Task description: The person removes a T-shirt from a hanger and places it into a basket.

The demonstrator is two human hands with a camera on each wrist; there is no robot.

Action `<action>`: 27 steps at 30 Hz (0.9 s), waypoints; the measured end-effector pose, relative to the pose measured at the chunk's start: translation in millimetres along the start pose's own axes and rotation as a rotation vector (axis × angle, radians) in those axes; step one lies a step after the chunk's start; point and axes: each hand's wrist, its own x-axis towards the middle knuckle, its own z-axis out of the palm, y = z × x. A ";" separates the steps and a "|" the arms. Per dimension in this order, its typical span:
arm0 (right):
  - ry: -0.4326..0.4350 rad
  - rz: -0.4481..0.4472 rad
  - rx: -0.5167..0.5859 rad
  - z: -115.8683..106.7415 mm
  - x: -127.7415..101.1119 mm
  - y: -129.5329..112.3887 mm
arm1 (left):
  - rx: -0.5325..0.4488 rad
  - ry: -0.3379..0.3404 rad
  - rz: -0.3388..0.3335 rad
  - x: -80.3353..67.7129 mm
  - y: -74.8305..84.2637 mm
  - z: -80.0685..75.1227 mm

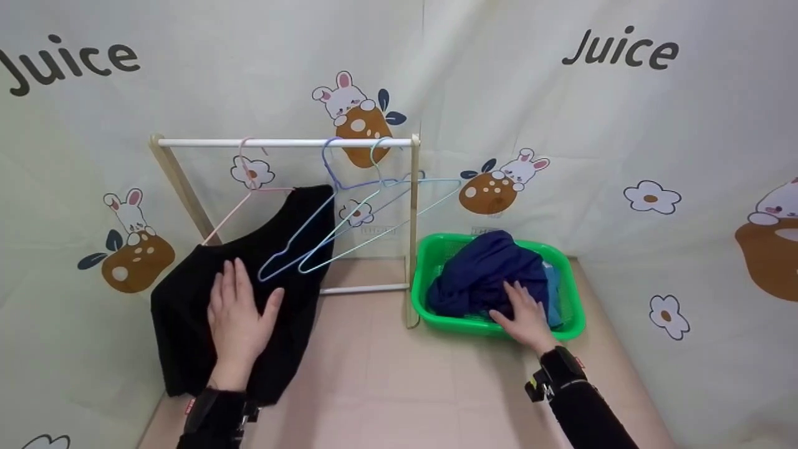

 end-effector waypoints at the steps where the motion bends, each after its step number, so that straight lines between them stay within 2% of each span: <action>1: 0.001 -0.001 -0.008 1.3 -1.6 -0.2 | 0.001 0.011 0.012 3.5 2.0 -1.9; 5: 0.009 -0.008 -0.014 6.7 -7.7 -1.7 | 0.008 0.045 0.045 17.8 10.5 -11.2; 11: 0.075 -0.071 -0.038 16.2 -15.4 -0.6 | 0.029 0.089 0.089 38.0 22.6 -25.2; 16: 0.106 -0.108 -0.064 20.6 -20.4 -2.4 | 0.051 0.095 0.094 56.2 29.6 -32.5; 20: 0.119 -0.125 -0.068 23.5 -24.3 -5.1 | 0.056 0.077 0.076 71.4 33.1 -34.9; 27: 0.161 -0.188 -0.092 34.2 -32.0 -10.1 | 0.060 -0.007 0.018 95.3 37.1 -38.3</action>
